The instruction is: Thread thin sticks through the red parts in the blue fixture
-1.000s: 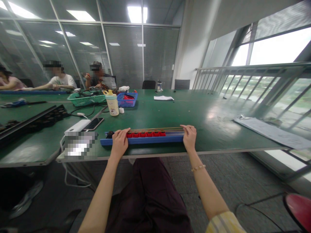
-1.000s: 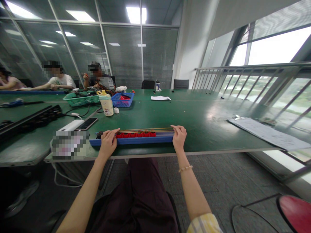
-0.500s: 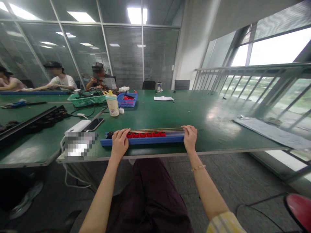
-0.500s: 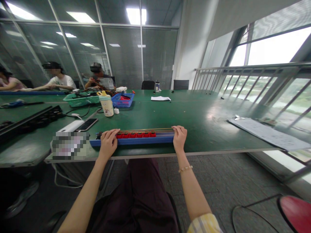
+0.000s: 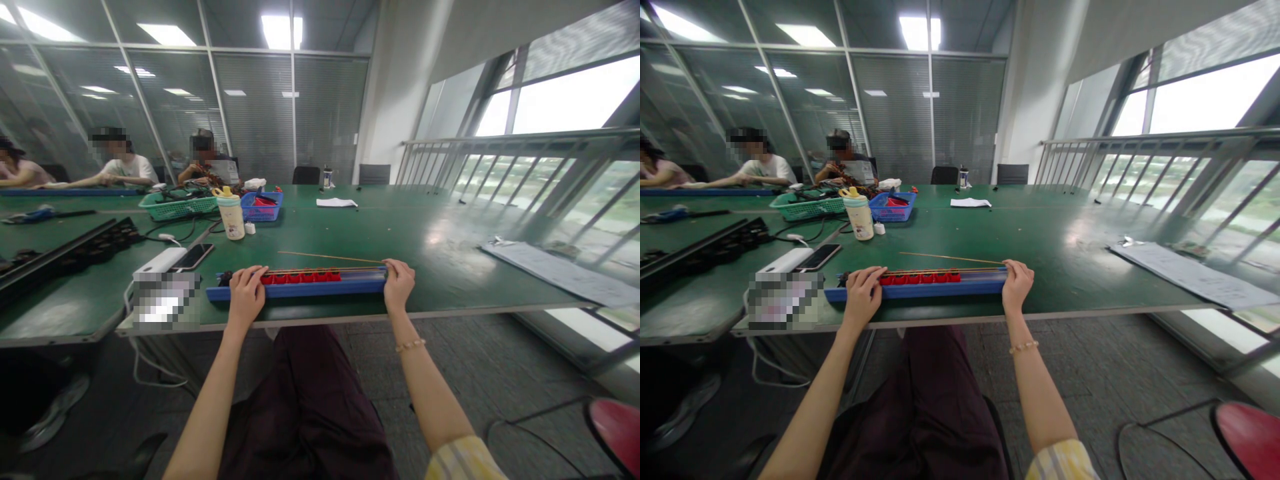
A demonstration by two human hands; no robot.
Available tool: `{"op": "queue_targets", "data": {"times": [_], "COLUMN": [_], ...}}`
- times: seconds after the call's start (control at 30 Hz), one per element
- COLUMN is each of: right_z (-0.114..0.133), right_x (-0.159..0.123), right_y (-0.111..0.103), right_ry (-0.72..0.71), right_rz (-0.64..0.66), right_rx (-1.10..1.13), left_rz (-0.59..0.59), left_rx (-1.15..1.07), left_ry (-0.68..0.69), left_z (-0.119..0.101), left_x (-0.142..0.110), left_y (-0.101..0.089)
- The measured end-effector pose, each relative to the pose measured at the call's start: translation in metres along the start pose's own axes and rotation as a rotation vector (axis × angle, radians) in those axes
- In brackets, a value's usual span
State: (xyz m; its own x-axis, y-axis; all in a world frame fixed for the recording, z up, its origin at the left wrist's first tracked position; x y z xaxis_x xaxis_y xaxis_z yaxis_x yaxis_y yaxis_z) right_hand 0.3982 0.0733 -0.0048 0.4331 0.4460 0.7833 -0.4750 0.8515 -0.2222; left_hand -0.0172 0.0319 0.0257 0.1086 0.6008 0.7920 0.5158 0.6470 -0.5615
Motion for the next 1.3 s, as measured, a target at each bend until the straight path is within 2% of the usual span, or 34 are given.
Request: {"op": "queue_targets", "data": {"times": [0.2,0.5,0.77,0.9,1.07,1.3], "right_z": [-0.010,-0.005,-0.024,-0.033,-0.029,-0.032], "right_x": [-0.001,-0.008,-0.012,-0.012,-0.009,-0.009], "right_y": [-0.003,-0.012,-0.011,-0.012,-0.014,-0.009], "right_ry": [0.132,0.351,0.513,0.599,0.583,0.649], "right_rz": [-0.032,-0.085,-0.152,-0.145,-0.124,-0.009], "right_rx": [-0.061,-0.249,-0.242,-0.187,-0.172,-0.300], "left_rz": [0.007,-0.004,-0.005,0.001,0.001,-0.001], "left_rx": [0.010,0.023,0.012,0.009,0.007,0.006], "left_ry": [0.017,0.027,0.027,0.021,0.028,0.033], "left_z": [0.001,0.000,0.001,0.002,0.002,0.002], "left_x": [0.000,0.000,-0.001,-0.001,0.000,-0.001], "left_y": [0.001,0.002,0.002,0.002,0.002,0.002]}}
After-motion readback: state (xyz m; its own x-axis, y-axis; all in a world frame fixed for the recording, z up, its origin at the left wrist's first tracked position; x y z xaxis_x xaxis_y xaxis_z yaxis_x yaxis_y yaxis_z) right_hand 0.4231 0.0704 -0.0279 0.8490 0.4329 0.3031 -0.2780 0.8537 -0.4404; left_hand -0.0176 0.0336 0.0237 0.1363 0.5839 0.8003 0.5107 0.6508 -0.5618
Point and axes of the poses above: each hand's wrist, its own x-axis towards the middle knuckle, its own y-axis out of the palm, z = x × y, the point moved 5 cm from there along x, towards the middle knuckle, and after that the axes turned 6 degrees about -x, right-handed, at the moved point
